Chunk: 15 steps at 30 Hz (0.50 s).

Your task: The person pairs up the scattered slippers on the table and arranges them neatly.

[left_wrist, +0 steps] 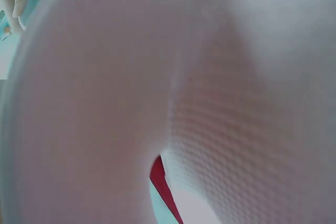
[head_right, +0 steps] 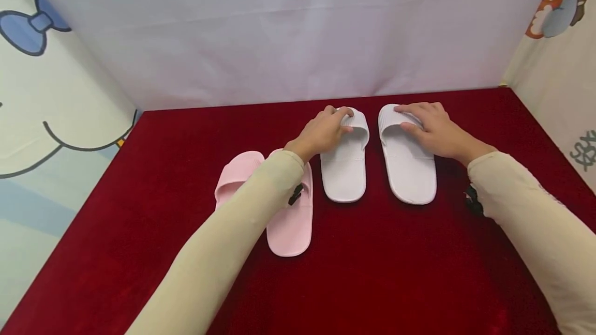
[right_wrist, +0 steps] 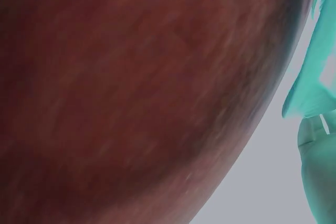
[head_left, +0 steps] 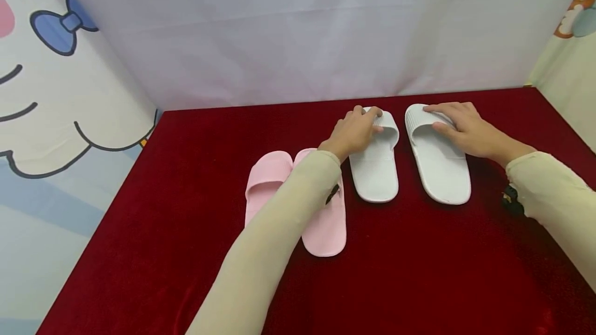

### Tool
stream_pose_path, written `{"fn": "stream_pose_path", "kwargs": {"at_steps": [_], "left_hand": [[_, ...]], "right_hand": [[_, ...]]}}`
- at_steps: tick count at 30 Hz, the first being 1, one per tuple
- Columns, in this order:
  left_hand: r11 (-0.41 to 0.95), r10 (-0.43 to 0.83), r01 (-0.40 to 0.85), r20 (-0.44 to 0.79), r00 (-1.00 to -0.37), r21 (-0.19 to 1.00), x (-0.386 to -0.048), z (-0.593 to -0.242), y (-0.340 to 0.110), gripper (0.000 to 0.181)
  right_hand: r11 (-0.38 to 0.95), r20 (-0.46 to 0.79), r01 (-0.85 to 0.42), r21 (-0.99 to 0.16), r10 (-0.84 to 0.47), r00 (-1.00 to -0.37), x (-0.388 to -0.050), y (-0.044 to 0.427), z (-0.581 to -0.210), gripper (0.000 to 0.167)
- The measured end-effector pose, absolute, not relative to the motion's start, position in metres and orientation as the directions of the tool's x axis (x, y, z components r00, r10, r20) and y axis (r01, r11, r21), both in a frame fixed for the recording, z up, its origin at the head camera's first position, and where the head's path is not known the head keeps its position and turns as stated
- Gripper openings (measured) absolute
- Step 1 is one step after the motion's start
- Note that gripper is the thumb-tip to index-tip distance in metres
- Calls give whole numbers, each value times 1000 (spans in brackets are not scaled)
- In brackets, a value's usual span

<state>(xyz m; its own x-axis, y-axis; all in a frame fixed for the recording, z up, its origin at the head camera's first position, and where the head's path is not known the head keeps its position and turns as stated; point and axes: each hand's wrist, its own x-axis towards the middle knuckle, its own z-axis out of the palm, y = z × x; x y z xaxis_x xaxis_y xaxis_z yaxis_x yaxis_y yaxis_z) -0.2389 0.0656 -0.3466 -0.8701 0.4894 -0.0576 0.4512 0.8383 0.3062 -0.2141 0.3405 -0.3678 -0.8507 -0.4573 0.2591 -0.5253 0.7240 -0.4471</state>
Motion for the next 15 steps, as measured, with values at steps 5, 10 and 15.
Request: {"fn": "stream_pose_path", "kwargs": {"at_steps": [5,10,15], "left_hand": [[841,490,459,-47,-870,286,-241,-349,62,45],[844,487,459,-38,-872,278,-242,-351,60,45],[846,485,457,-41,-873,275,-243,-353,59,45]], "right_hand": [[722,225,-507,-470,-457,-860,-216,329,-368,43],[737,163,-473,-483,-455,-875,-217,320,-370,44],[754,111,-441,-487,-448,-887,-218,313,-370,46]]}}
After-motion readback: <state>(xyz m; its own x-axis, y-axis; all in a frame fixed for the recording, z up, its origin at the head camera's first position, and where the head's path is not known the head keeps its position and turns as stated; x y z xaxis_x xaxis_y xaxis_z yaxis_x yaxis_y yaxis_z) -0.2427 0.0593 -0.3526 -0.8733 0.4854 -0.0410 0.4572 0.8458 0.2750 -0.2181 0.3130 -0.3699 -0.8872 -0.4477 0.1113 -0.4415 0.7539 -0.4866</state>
